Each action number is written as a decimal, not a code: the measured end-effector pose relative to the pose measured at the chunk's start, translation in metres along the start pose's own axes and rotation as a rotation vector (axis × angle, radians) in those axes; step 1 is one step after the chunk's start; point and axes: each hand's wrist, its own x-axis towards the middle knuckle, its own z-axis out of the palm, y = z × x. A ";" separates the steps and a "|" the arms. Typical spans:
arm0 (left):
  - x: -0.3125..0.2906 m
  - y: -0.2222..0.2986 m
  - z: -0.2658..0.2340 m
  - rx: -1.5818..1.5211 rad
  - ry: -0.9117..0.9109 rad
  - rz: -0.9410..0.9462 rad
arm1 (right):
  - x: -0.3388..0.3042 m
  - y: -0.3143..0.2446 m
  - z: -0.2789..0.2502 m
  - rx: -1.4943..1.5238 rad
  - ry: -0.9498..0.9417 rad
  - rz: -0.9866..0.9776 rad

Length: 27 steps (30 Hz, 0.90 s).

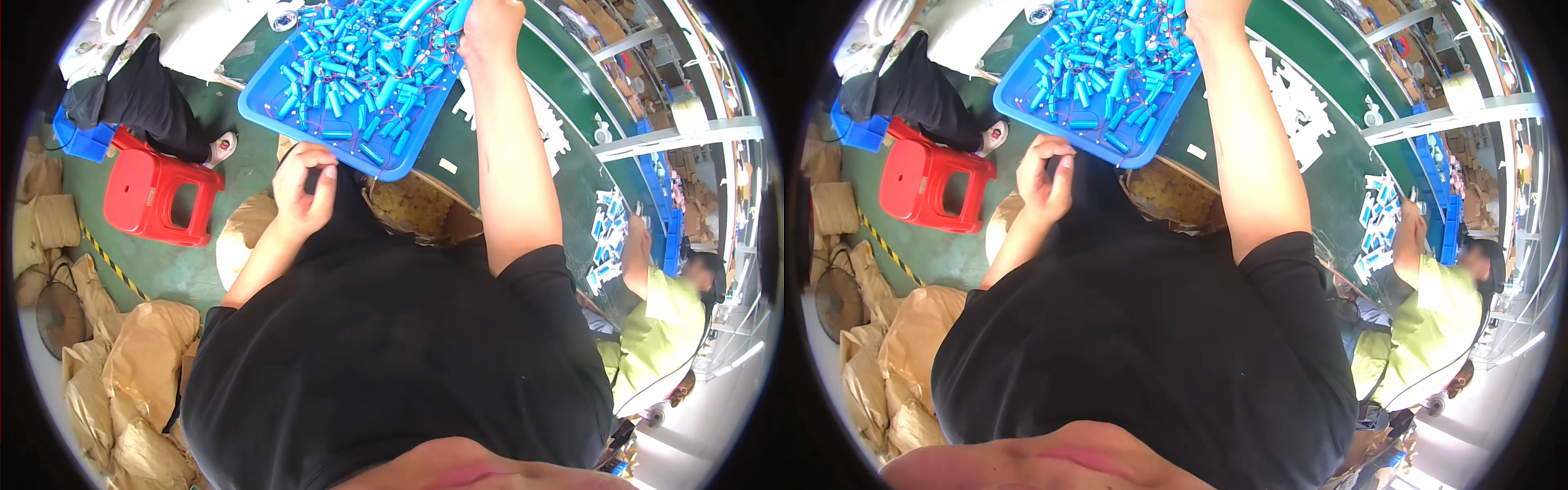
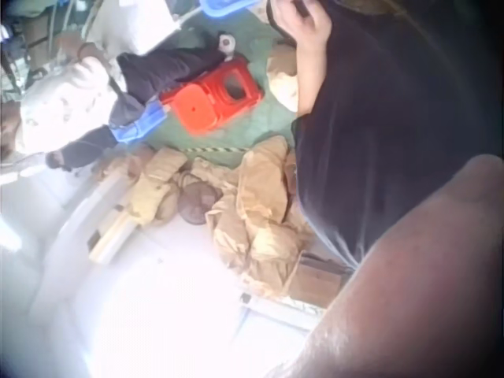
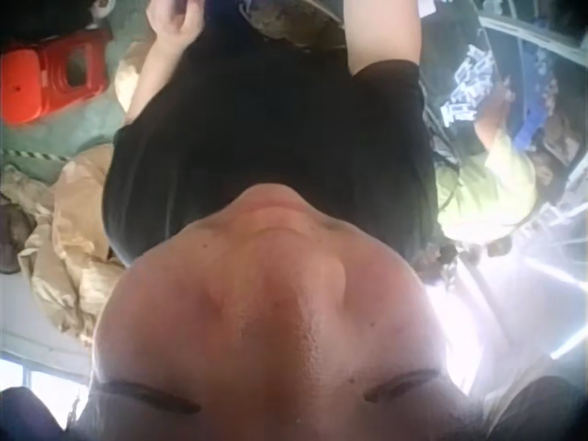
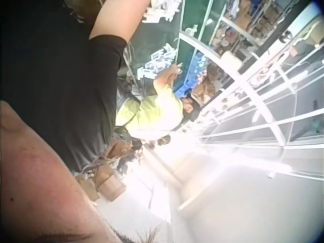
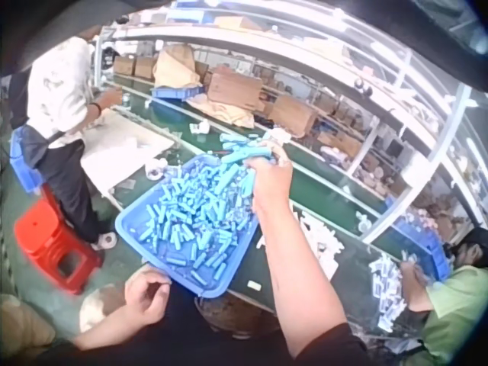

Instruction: Assembling small electronic components into white plastic frames on an assembly line.

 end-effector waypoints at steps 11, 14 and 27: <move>0.012 -0.005 0.041 -0.053 -0.246 -0.035 | -0.008 -0.074 -0.134 0.061 0.104 -0.104; 0.010 -0.008 0.047 -0.034 -0.243 -0.157 | -0.015 -0.102 -0.214 -0.143 0.234 -0.227; 0.031 0.062 0.146 -0.148 -0.568 -0.103 | -0.096 -0.061 -0.457 -0.454 0.653 -0.366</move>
